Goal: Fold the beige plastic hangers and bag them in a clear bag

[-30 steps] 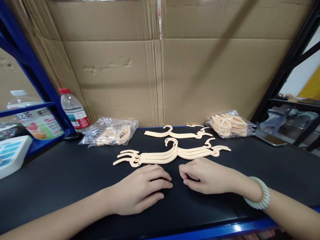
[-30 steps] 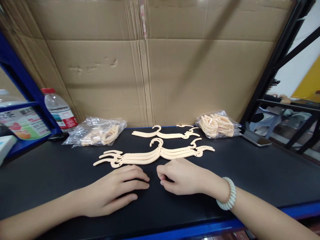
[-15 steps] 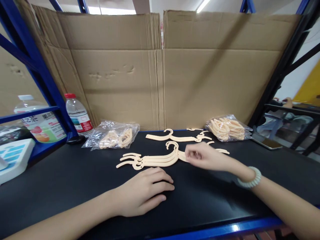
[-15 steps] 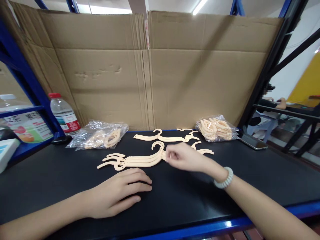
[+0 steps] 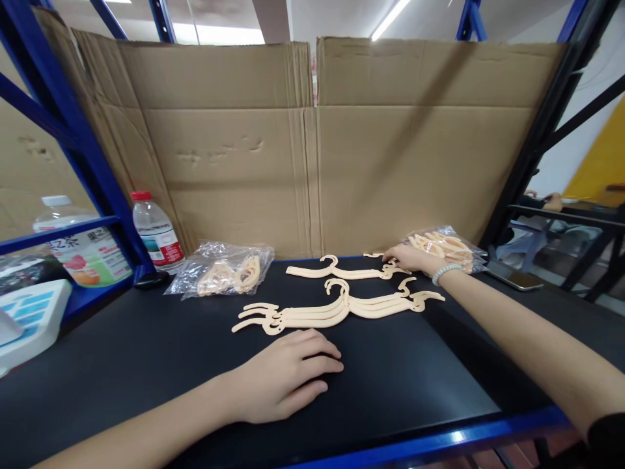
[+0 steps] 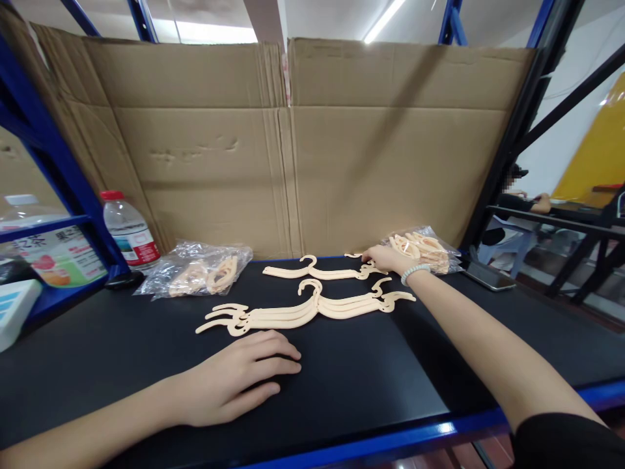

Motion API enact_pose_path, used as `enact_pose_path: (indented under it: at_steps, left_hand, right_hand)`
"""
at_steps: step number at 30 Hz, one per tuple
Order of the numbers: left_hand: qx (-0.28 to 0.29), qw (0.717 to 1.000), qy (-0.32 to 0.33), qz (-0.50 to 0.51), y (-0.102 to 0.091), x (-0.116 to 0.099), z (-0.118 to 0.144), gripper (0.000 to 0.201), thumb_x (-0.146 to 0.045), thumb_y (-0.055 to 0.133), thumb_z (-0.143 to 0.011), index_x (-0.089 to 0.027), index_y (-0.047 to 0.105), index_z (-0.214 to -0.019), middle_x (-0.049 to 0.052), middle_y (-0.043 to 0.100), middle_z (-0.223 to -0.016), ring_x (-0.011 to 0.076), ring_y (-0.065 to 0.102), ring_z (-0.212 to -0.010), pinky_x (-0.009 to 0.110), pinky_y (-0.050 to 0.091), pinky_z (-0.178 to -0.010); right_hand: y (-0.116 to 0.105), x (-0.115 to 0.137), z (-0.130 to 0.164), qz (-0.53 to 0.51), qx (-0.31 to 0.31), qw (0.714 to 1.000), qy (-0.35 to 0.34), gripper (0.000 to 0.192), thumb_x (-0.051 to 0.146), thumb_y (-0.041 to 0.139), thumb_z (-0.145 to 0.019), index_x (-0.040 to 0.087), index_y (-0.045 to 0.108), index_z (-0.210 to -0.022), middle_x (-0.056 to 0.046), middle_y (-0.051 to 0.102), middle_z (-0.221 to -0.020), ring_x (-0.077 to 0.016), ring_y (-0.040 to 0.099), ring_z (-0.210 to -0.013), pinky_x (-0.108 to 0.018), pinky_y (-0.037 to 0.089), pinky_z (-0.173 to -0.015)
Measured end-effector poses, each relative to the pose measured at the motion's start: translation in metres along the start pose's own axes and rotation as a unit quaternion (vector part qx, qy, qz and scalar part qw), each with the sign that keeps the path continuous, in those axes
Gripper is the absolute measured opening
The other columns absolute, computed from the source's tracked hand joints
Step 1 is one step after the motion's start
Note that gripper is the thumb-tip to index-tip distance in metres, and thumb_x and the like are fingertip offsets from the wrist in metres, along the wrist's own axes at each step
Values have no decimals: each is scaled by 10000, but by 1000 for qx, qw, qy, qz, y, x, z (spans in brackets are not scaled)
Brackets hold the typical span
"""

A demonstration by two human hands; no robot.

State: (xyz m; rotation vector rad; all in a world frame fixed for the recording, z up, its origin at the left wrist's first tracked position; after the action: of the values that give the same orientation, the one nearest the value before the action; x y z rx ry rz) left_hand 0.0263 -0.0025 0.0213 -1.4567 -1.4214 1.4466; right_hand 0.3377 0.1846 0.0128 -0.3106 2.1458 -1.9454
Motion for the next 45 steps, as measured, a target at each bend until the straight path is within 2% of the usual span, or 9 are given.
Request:
enact_pose_path:
  at_steps: [13, 22, 24, 26, 28, 32, 35, 42, 45]
  left_hand:
    - [-5, 1000, 8, 10, -1, -1, 0, 340, -176, 475, -899, -212, 556, -1227, 111, 611, -1204, 245, 559, -1090, 391, 447, -981]
    - [-57, 989, -41, 129, -3, 6, 2, 303, -195, 503, -897, -229, 595, -1184, 92, 635, -1143, 218, 574, -1072, 366, 451, -967]
    - [-84, 973, -102, 190, -1, 14, 3, 274, -224, 512, -903, -227, 606, -1161, 80, 649, -1114, 210, 587, -1056, 367, 451, -959]
    - [-116, 946, -152, 260, 2, 22, 3, 274, -268, 520, -909, -215, 590, -1168, 83, 654, -1090, 207, 602, -1023, 383, 450, -950]
    - [-157, 910, -168, 346, 4, 27, 4, 332, -332, 536, -905, -206, 535, -1213, 96, 635, -1102, 198, 614, -972, 389, 460, -921]
    - [-253, 838, -214, 434, 5, 36, 8, 334, -467, 574, -868, -180, 534, -1034, 53, 629, -912, 155, 602, -781, 339, 482, -791]
    - [-306, 816, -250, 422, 0, 39, 12, 329, -499, 587, -851, -176, 524, -857, -8, 573, -693, 142, 569, -676, 311, 469, -712]
    - [-335, 770, -265, 473, 0, 44, 14, 320, -455, 626, -834, -141, 575, -867, 26, 591, -773, 132, 560, -668, 288, 470, -646]
    - [-361, 733, -280, 504, 1, 49, 17, 316, -447, 662, -804, -155, 546, -830, -3, 577, -718, 130, 565, -667, 286, 481, -648]
  right_hand:
    - [-8, 6, 2, 4, -57, 998, -19, 157, 38, 547, -673, 143, 652, -725, -66, 608, -778, -163, 538, -687, -255, 369, -624]
    - [-54, 56, 15, -130, -229, 965, 6, 66, 177, 490, -800, 155, 551, -813, -43, 610, -747, -148, 567, -671, -250, 425, -619]
    - [-61, 91, 24, -189, -254, 949, -9, 89, 249, 479, -842, 170, 518, -859, -36, 622, -782, -136, 593, -679, -238, 454, -612]
    - [-64, 131, 37, -386, -242, 888, -68, 123, 286, 575, -802, 183, 509, -819, -26, 633, -766, -150, 625, -687, -247, 480, -602]
    - [-61, 171, 51, -504, -186, 837, -102, 172, 297, 644, -763, 185, 513, -764, -18, 645, -739, -158, 643, -676, -258, 505, -602]
    - [-50, 228, 74, -577, -84, 801, -133, 141, 278, 655, -767, 172, 564, -763, -14, 640, -705, -136, 619, -588, -233, 498, -514]
    - [-44, 237, 79, -587, -78, 796, -127, 162, 308, 662, -775, 164, 588, -775, 0, 613, -649, -122, 596, -530, -234, 502, -499]
    - [-33, 236, 74, -631, 5, 768, -110, 396, 424, 758, -699, 198, 456, -820, 21, 639, -599, -145, 616, -516, -248, 508, -499]
    - [-40, 222, 69, -602, -31, 789, -122, 322, 480, 612, -832, 194, 470, -870, -17, 656, -693, -161, 635, -604, -243, 493, -502]
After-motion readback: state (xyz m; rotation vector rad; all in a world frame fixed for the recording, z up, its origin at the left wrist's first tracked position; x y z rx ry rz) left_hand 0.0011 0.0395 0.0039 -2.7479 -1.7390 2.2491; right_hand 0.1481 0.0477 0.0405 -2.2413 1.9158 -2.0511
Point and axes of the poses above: each hand's wrist, its own z-axis away from the middle knuckle, its own y-axis out of the palm, x = y × z, the point moved 6 cm from there along -z, towards the middle knuckle
